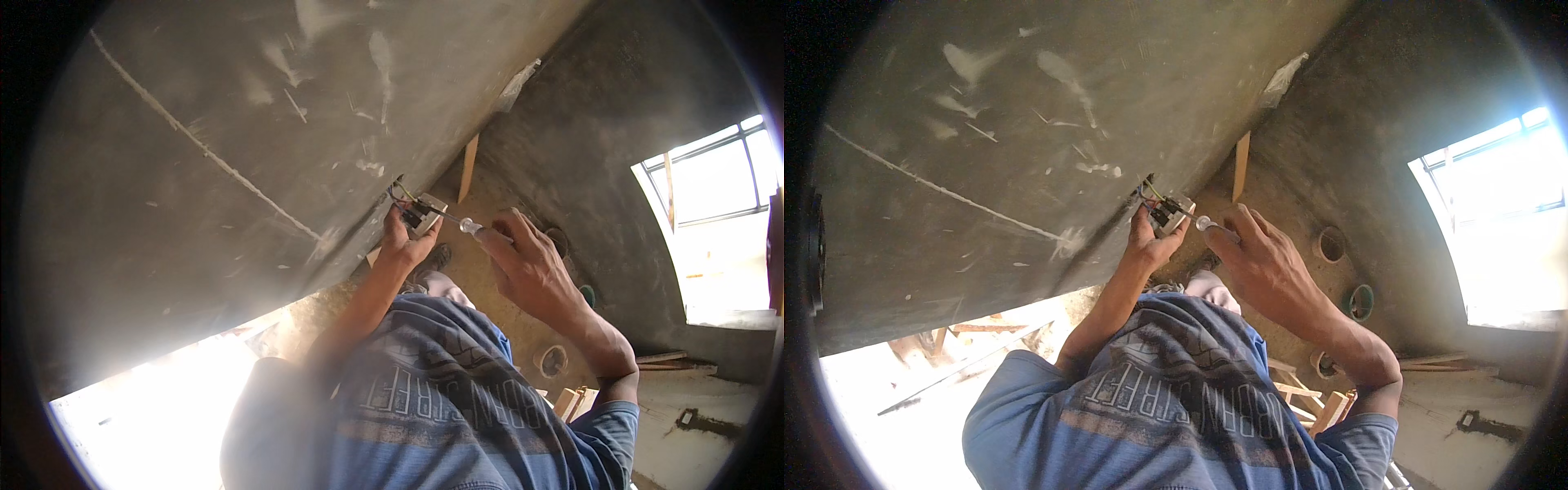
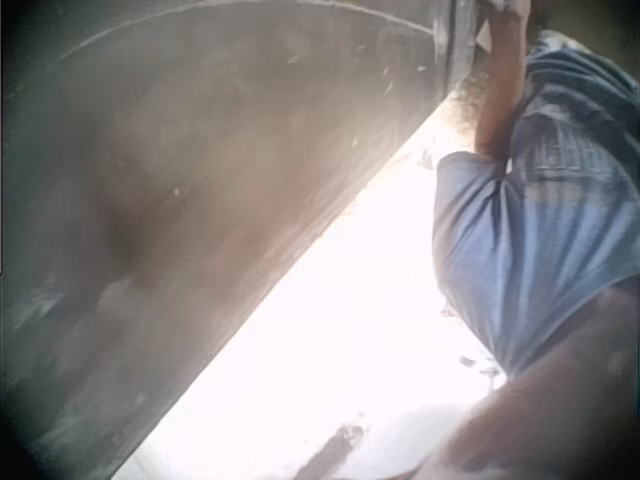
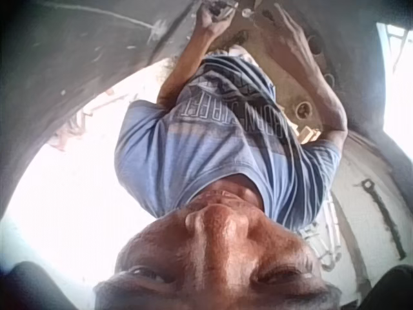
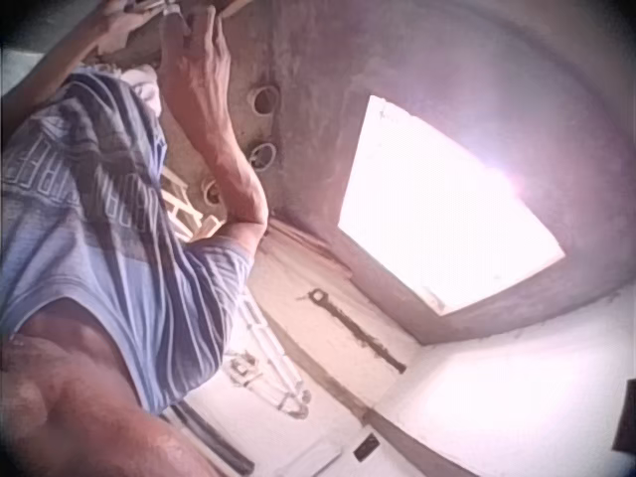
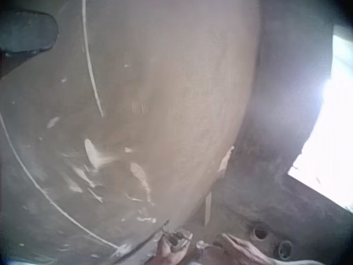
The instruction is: The person prepares an electrical switch by manipulating wires with a screwdriver and then fits the switch into a hole in a concrete wall.
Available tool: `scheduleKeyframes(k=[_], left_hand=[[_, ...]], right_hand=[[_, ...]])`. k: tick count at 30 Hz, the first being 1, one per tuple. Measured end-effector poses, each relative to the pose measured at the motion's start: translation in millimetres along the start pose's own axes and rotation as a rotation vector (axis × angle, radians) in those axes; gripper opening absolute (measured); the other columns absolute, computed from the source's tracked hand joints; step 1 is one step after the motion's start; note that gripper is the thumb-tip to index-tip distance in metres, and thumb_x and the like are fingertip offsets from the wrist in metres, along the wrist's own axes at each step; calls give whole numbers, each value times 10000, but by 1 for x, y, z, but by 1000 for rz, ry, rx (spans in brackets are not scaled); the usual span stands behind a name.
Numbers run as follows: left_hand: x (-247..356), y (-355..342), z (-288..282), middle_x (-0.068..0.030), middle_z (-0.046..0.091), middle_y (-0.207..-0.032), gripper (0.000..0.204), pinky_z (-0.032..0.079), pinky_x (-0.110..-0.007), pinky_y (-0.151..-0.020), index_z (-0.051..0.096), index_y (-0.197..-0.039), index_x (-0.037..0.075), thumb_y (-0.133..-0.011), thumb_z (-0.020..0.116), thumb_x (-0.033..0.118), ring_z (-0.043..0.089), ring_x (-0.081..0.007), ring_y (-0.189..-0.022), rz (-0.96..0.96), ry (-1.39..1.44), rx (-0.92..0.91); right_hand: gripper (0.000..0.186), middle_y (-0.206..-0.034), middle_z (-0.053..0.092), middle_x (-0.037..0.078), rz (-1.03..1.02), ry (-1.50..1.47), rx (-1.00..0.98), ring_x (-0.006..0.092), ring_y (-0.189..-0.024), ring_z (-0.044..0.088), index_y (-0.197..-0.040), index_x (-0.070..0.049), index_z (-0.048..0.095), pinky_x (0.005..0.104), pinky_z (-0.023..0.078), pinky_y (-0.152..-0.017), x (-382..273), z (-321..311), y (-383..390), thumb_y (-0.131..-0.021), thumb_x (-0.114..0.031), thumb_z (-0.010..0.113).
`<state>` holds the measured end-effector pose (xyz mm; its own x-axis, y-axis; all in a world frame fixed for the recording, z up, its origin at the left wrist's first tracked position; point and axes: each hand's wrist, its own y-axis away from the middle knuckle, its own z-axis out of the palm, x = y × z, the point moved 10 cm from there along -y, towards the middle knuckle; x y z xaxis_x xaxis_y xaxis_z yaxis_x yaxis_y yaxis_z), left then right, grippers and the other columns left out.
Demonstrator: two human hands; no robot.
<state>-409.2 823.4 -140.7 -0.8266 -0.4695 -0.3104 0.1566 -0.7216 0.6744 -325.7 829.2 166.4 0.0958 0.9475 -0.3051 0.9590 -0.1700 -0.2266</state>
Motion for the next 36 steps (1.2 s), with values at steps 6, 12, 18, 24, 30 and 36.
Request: scheduleKeyframes(k=[6,12,18,24,30,36], left_hand=[[-5,0,-1,-113,682,-1147,282,532,-470,-984,618,-1177,58,-921,576,169,652,-310,-1069,20,-37,43],[-2,-11,-3,-66,697,-1053,249,541,-450,-944,634,-1098,92,-960,574,291,675,-271,-971,37,-94,10],[-1,-10,0,-72,695,-1068,237,535,-465,-954,632,-1094,102,-960,569,287,668,-277,-992,32,-69,-19],[-3,-6,5,-71,691,-1078,249,524,-461,-969,632,-1089,106,-963,578,313,660,-279,-1008,24,-116,-47],[0,-7,1,-60,692,-1081,240,528,-446,-959,632,-1084,108,-963,584,310,659,-265,-1007,70,-120,-16],[2,-10,0,-112,684,-1162,307,525,-467,-987,625,-1166,58,-948,618,275,657,-315,-1076,82,-90,-29]], right_hand=[[217,-851,555,135,66,109,-13,318,-720,597,-1063,-28,586,424,491,-624,7,3,5,-872,-75,678],[210,-874,572,144,22,48,-49,324,-756,615,-1060,-22,586,430,499,-645,12,9,5,-888,-107,671],[311,-892,570,138,11,73,-58,323,-850,634,-1102,-22,570,421,531,-717,15,-1,3,-817,-94,670],[189,-882,572,148,12,44,-83,325,-849,638,-1043,-25,598,420,523,-675,27,11,10,-890,-125,647],[193,-872,604,150,70,24,7,334,-762,657,-1040,-24,585,431,519,-619,15,-1,5,-904,-143,653],[194,-868,583,142,129,-11,-73,333,-767,631,-1053,-30,563,444,503,-639,27,15,17,-906,-121,650]])
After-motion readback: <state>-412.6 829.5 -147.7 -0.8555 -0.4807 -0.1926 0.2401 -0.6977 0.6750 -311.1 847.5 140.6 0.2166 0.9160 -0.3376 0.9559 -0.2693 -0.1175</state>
